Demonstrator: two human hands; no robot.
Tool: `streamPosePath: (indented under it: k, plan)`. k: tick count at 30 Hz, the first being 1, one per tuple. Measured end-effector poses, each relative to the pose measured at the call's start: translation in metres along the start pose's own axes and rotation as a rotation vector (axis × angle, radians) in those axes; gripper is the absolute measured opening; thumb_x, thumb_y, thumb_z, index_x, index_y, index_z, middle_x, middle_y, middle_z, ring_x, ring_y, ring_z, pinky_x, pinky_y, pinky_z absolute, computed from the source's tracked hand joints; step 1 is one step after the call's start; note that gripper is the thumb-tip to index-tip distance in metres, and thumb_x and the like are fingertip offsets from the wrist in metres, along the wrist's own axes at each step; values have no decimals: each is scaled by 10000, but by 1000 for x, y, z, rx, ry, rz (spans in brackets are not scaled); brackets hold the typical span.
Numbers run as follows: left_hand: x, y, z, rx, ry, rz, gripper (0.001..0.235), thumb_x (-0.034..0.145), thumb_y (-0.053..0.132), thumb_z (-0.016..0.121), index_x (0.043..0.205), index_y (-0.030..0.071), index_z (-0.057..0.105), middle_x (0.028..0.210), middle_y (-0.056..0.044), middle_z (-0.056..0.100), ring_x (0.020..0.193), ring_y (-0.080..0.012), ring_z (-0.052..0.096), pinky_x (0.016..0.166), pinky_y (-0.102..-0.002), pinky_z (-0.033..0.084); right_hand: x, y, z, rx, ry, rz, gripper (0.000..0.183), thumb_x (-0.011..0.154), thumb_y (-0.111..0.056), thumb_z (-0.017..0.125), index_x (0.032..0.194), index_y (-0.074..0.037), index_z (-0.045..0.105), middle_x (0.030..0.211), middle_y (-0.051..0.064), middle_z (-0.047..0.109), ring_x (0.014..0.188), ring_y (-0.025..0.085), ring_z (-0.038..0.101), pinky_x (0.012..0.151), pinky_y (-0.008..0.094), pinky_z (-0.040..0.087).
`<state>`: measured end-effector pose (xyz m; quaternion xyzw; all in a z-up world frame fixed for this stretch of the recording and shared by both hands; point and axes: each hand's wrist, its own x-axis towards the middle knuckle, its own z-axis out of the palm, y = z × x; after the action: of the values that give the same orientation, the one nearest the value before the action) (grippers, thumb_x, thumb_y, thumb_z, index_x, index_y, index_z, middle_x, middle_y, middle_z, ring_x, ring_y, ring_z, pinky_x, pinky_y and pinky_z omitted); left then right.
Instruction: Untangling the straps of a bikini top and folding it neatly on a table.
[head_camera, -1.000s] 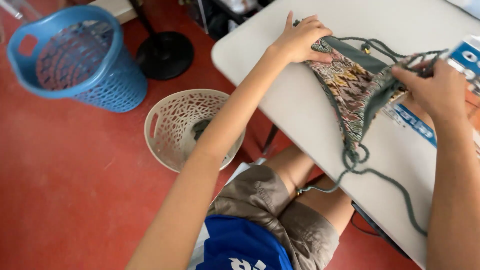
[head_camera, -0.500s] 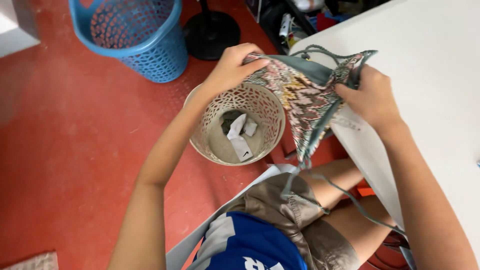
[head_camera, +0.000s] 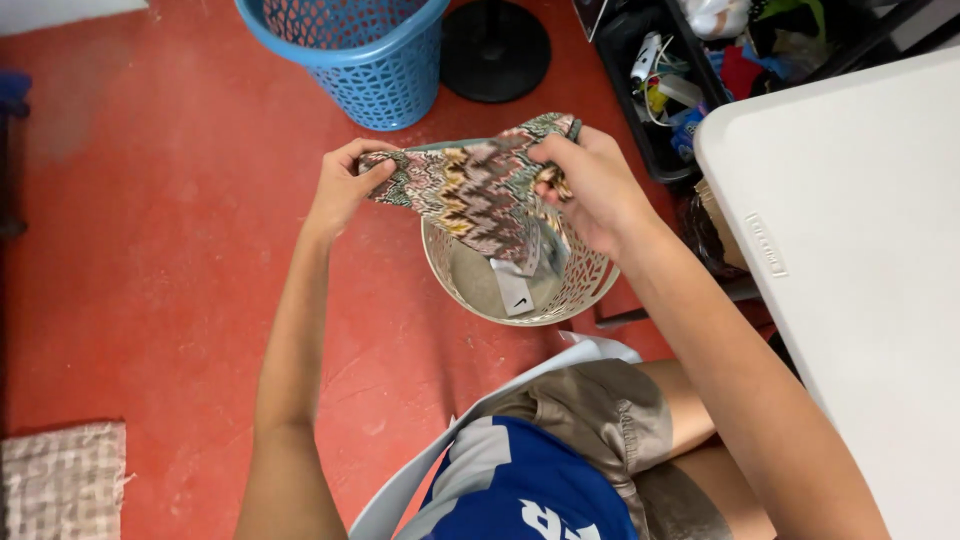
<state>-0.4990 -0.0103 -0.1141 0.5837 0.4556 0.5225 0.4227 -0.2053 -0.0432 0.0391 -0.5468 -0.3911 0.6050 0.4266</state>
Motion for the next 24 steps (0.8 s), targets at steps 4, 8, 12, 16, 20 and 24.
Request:
streamPosePath:
  k: [4,8,12,16,20,24]
  plan:
    - [-9,-83,-15,-16,216,-46,123,942,153,716,1043,86,736,801,23,646,754,-44,573,654,-181,483,-6,-6,31,200,24,43,261,824,-49,649,1027,22,501,772,92,534,581,138,658,499,145,583]
    - [-20,-99,-1,233,246,-4,410,748,-55,665,1112,131,696,1167,-59,659,1028,-179,660,802,-287,546,-37,-46,63,356,108,101,284,810,-31,676,957,-38,433,968,147,598,793,214,675,612,208,611]
    - [-45,-1,40,-251,364,128,368,1008,360,450,1089,52,634,1023,-41,676,948,-110,623,863,-256,504,-51,-51,82,521,94,36,237,818,30,657,958,36,466,987,217,597,898,304,681,772,368,653]
    - [-64,44,60,-182,197,192,979,830,825,452,1424,59,315,946,38,474,586,-10,357,472,-197,282,-52,-48,93,623,108,-28,174,836,73,624,875,29,461,888,192,578,813,255,642,807,416,659]
    - [-74,95,71,-481,112,111,895,807,80,798,1470,117,198,1404,-180,454,1210,-259,564,1052,-408,513,-59,-59,92,632,120,-14,165,818,54,641,898,48,496,920,208,626,863,270,665,829,405,652]
    - [-68,104,40,-427,141,180,694,942,3,667,1466,189,252,1188,-162,610,632,-171,612,492,-253,511,-53,-62,75,506,113,-9,180,845,-25,645,968,9,517,978,163,618,916,252,664,819,368,655]
